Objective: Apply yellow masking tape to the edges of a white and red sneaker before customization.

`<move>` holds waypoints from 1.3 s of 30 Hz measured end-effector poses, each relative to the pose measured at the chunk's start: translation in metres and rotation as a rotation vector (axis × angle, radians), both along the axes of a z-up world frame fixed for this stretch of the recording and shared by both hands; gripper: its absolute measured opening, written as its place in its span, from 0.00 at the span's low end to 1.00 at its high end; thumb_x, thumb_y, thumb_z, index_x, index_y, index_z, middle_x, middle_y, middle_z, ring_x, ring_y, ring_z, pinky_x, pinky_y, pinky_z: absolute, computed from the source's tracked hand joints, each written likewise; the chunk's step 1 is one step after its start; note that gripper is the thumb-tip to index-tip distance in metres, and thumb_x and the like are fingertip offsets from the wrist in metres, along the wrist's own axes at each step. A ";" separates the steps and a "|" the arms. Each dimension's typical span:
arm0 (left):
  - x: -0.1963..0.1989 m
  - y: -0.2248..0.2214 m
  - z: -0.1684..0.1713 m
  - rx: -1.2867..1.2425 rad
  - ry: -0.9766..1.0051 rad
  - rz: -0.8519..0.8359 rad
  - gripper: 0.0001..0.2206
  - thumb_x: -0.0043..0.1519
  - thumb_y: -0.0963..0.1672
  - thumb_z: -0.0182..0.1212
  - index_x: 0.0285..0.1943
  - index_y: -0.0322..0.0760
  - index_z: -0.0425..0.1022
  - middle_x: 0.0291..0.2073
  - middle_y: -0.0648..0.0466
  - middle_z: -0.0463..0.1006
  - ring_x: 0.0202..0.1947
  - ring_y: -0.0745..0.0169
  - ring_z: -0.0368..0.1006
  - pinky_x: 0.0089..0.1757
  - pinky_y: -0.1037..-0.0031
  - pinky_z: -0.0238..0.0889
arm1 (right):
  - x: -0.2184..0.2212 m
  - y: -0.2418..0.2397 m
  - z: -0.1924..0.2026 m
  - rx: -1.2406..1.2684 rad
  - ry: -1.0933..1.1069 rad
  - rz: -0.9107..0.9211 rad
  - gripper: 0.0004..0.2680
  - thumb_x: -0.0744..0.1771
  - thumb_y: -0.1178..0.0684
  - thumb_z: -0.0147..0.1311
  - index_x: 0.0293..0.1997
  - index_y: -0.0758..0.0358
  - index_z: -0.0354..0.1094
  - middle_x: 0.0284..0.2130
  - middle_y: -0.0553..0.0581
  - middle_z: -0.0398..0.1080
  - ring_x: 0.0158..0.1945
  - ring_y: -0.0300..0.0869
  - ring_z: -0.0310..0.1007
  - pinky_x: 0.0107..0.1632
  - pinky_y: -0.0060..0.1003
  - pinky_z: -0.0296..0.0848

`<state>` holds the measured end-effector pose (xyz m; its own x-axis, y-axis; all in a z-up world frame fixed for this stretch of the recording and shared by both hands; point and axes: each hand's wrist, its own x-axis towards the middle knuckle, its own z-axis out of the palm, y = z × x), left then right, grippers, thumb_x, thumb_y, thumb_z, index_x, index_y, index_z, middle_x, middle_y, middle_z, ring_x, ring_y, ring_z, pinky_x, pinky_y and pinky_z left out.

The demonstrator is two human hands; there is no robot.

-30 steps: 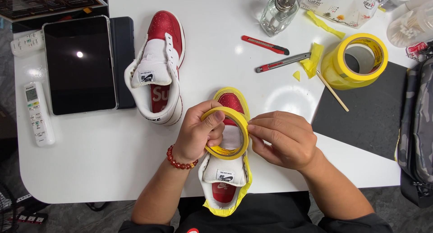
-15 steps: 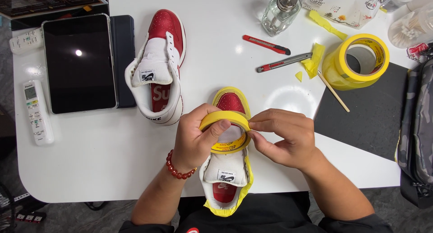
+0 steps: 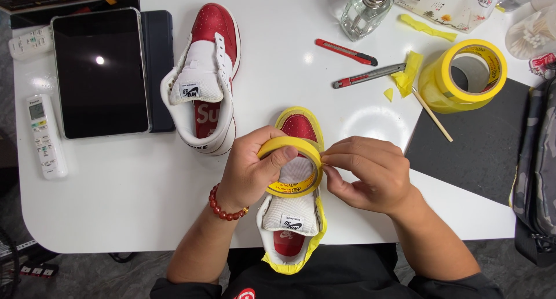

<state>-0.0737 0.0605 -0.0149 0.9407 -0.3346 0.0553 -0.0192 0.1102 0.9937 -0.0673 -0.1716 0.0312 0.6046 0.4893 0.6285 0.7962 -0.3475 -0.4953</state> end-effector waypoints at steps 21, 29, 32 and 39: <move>0.003 0.020 0.008 -0.434 0.545 -0.205 0.08 0.69 0.42 0.59 0.50 0.32 0.70 0.24 0.63 0.66 0.17 0.83 0.51 0.20 0.85 0.46 | -0.017 0.004 0.001 0.125 0.207 0.123 0.10 0.62 0.63 0.65 0.45 0.72 0.72 0.40 0.64 0.76 0.45 0.52 0.80 0.48 0.40 0.79; -0.017 0.032 0.020 -0.351 0.449 -0.318 0.09 0.69 0.43 0.61 0.50 0.30 0.70 0.23 0.63 0.67 0.17 0.83 0.53 0.20 0.85 0.48 | -0.026 0.006 0.018 0.106 0.120 0.194 0.08 0.59 0.66 0.61 0.40 0.71 0.73 0.38 0.62 0.76 0.41 0.50 0.81 0.45 0.41 0.79; -0.026 0.042 0.030 -0.245 0.382 -0.340 0.10 0.68 0.43 0.61 0.50 0.28 0.72 0.26 0.61 0.71 0.18 0.82 0.56 0.22 0.86 0.51 | -0.029 0.007 0.026 0.060 0.075 0.206 0.09 0.58 0.66 0.61 0.39 0.71 0.73 0.38 0.62 0.76 0.40 0.51 0.80 0.42 0.41 0.79; -0.050 0.057 0.062 0.192 0.185 -0.393 0.16 0.63 0.44 0.66 0.56 0.28 0.77 0.35 0.62 0.82 0.37 0.77 0.76 0.41 0.81 0.71 | -0.047 0.002 0.027 0.074 0.088 0.263 0.08 0.59 0.65 0.60 0.39 0.73 0.72 0.38 0.64 0.76 0.40 0.53 0.80 0.43 0.41 0.80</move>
<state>-0.1236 0.1177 0.0472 0.7292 -0.6549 -0.1986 0.1664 -0.1119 0.9797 -0.1144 -0.1696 0.0585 0.5167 0.5912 0.6193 0.8072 -0.0954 -0.5825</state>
